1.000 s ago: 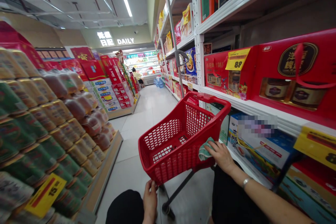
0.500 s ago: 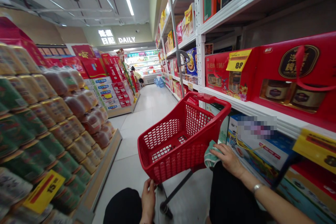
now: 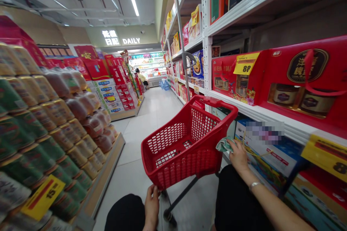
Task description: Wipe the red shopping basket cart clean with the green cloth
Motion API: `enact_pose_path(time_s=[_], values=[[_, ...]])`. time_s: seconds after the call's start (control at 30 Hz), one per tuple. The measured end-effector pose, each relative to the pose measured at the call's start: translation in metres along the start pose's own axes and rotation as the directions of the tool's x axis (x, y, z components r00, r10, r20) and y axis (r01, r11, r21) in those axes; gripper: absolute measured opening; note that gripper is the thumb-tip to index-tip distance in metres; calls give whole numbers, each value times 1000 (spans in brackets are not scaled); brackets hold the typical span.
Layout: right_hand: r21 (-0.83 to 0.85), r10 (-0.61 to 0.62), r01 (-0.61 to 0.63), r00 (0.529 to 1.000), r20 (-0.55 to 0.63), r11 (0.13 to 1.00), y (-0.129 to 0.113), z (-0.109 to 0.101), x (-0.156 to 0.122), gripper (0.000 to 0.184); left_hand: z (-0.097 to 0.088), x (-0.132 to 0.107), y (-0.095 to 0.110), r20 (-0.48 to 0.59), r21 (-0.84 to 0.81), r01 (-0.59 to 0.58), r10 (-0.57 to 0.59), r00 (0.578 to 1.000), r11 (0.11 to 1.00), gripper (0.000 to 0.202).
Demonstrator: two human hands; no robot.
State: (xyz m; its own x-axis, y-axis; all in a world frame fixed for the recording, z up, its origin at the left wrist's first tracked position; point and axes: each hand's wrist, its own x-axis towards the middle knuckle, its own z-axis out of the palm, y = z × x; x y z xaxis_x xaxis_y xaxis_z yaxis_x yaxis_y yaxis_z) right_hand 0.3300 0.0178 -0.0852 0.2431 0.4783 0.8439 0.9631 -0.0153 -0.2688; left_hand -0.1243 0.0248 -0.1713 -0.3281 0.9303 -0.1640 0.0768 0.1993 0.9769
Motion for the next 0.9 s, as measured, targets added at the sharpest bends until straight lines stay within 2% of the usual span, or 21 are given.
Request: enact_pose_path(time_s=[0.13, 0.27, 0.43, 0.73, 0.9], values=[[64, 52, -52, 999, 7, 997, -20, 12, -17, 55, -2, 7, -10, -9, 83, -34, 35, 999, 996, 69], [151, 26, -35, 998, 61, 988, -48, 14, -32, 57, -2, 12, -17, 9, 86, -42, 41, 999, 995, 68], [182, -5, -14, 994, 106, 983, -81, 12, -43, 59, 1, 14, -23, -13, 58, -49, 50, 999, 997, 68], [332, -204, 124, 955, 216, 935, -150, 3, -71, 66, 2, 12, -22, -23, 63, -56, 58, 998, 996, 66], [460, -407, 287, 894, 186, 840, -189, -3, -74, 53, 3, 9, -20, -29, 57, -63, 65, 997, 996, 64]])
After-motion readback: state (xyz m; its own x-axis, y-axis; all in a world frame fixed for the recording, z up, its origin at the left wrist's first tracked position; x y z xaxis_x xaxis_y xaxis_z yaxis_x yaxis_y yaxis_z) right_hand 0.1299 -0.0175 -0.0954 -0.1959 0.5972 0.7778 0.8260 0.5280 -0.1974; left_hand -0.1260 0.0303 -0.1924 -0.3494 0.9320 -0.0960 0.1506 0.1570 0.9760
